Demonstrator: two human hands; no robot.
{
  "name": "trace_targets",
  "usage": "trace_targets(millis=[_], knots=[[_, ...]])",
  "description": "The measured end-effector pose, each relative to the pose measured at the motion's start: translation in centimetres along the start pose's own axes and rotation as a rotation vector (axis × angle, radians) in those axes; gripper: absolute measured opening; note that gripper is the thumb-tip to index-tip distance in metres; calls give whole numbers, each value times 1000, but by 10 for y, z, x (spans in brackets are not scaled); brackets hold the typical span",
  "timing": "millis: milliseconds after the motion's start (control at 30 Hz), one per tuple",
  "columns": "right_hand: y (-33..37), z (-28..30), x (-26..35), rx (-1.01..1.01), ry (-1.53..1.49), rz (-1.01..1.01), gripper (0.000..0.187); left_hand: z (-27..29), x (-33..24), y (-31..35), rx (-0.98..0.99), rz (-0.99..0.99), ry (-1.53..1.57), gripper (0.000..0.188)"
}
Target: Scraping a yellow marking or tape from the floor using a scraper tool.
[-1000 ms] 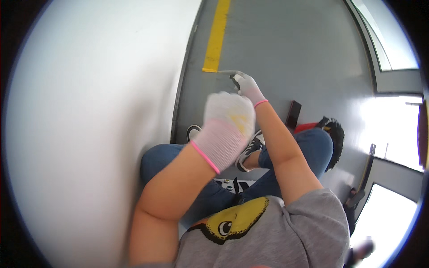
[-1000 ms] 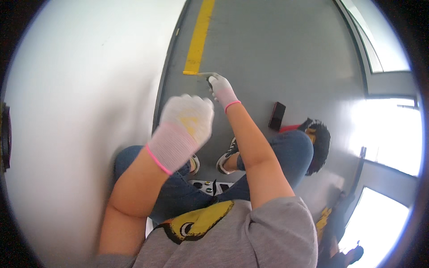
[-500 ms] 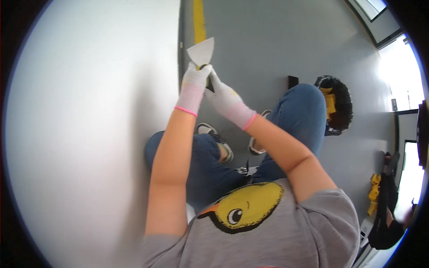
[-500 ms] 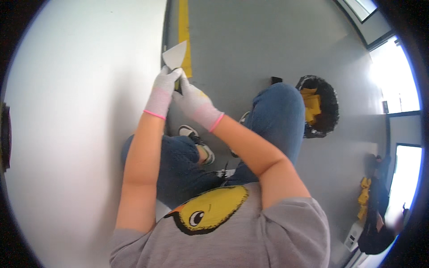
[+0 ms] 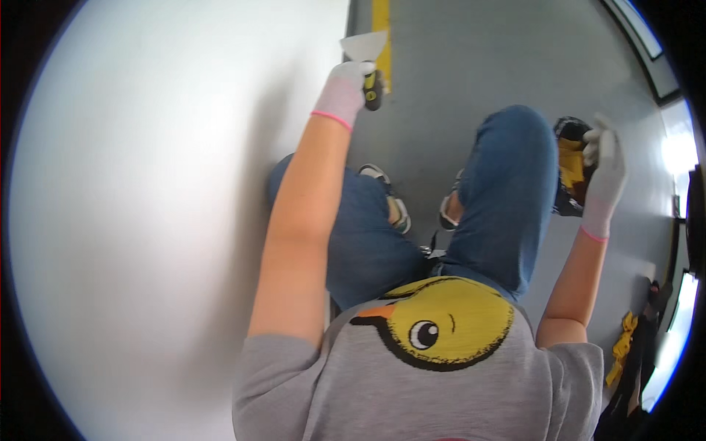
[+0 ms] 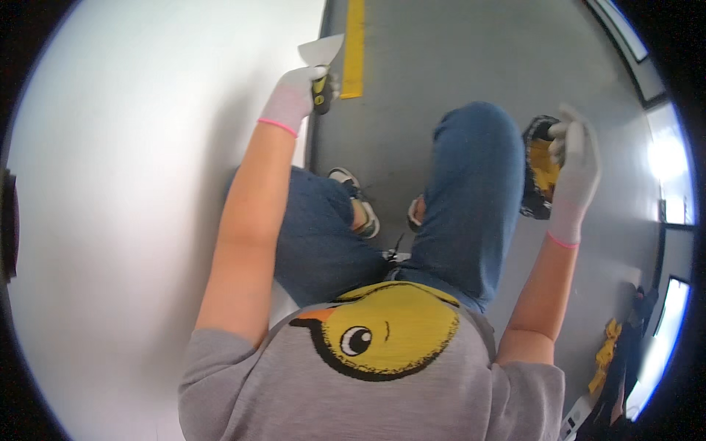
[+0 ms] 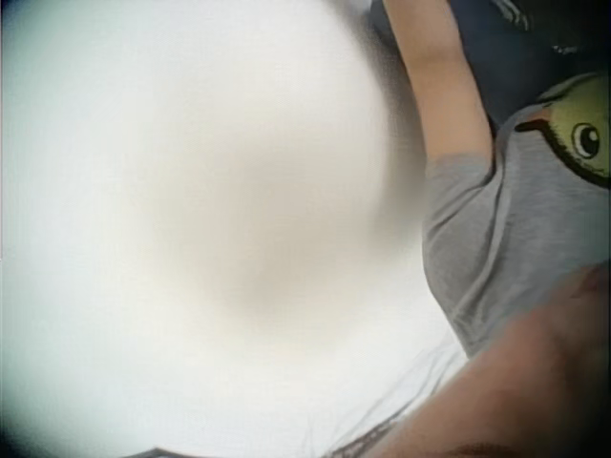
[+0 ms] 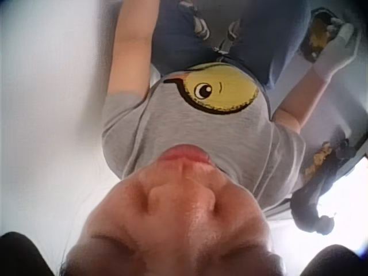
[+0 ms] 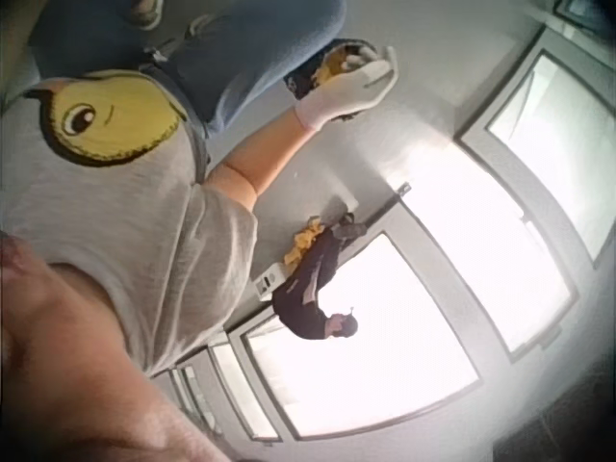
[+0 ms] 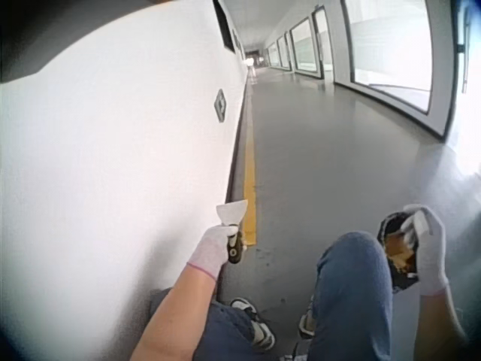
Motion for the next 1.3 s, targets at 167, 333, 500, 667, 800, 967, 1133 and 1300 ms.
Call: trace_targets(millis=[167,333,500,667,800,967,1133,1300], knots=[[54,41,-163,230,-29,-632,22,-6,-17,-7,40,121,-140,16],[146,3,-206,267,-415,-1135,32,-3,-18,-14,80,173,-252,16],[157,-1,-222,297,-536,-1240,32,-4,3,-24,-36,304,-248,22],[151,-24,-241,345,-604,-1288,33,-1,0,-32,96,281,-415,20],[157,-50,-256,400,-643,-1353,33,7,-8,-27,135,327,-583,19],[174,-58,-274,416,-678,-1411,34,5,-26,-24,118,270,-759,23],[174,-46,-288,427,-687,-1436,34,3,-31,-9,-9,281,-733,28],[152,-29,-298,352,-702,-1379,35,-6,-6,-28,-23,287,-694,22]])
Point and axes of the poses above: each hand's wrist, its own y-axis away from the middle knuckle, its own z-axis out of the back of the hand, x = y × z, the point moved 5 cm from there along -y, towards the middle knuckle, and after that the axes turned 7 degrees about -y, right-handed, at the moved point
